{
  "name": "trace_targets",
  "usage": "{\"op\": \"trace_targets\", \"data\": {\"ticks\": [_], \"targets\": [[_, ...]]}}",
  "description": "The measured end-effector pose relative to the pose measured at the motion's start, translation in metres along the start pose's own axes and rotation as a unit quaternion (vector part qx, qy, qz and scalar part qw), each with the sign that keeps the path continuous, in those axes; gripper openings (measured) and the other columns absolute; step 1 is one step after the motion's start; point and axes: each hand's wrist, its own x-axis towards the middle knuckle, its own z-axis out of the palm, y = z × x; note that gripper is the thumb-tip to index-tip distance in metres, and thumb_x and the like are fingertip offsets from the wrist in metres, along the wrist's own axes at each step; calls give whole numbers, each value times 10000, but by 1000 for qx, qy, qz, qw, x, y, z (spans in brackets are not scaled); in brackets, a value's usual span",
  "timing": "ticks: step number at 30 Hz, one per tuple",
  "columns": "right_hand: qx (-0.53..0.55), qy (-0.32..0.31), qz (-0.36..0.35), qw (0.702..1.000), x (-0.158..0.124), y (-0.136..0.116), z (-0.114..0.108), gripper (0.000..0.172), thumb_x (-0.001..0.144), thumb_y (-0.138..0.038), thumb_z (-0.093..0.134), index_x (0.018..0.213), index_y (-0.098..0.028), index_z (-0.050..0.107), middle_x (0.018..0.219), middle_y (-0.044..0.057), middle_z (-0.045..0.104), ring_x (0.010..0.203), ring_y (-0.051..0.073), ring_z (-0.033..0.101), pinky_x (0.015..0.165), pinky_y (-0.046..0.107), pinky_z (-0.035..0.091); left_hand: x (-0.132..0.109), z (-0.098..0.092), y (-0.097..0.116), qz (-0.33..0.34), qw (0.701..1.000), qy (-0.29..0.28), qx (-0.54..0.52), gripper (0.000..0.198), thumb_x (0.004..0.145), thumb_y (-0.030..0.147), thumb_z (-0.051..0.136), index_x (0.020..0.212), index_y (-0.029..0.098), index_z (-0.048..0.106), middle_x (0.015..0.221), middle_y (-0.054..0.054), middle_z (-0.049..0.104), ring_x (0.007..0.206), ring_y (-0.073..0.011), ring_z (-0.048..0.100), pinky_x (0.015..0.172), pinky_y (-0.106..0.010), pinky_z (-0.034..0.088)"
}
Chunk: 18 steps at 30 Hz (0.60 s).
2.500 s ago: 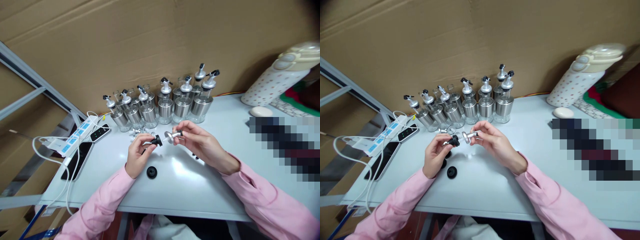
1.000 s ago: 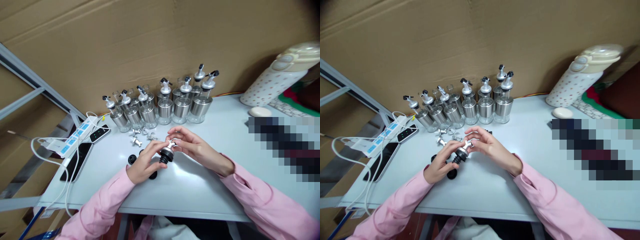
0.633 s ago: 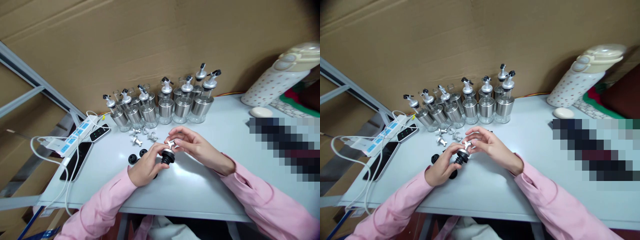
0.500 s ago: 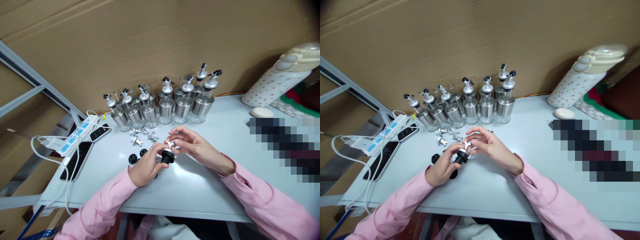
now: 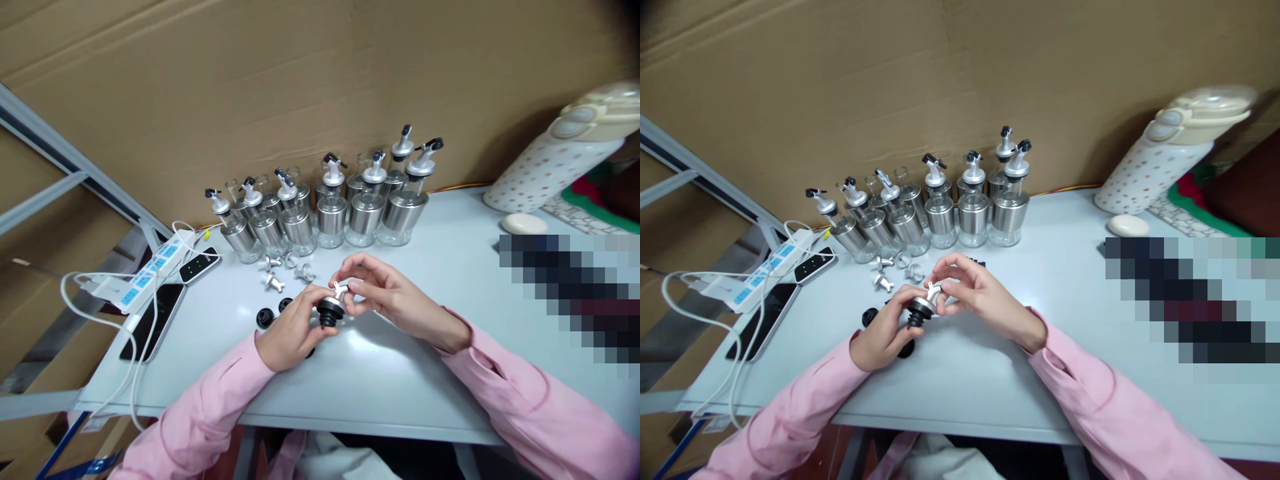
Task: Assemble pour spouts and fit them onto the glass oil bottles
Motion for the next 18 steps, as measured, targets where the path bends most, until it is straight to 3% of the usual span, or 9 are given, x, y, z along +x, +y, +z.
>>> {"op": "trace_targets", "data": {"ticks": [18], "targets": [[1,-11,28,1000,0,-3,5,168,821,-259,585,940,-205,479,947,19,550,653,68,575,643,233,520,-1,1,2,2,1000,24,3,292,911,384,406,1135,195,400,890,-47,457,757,-159,469,694,-285,408]]}}
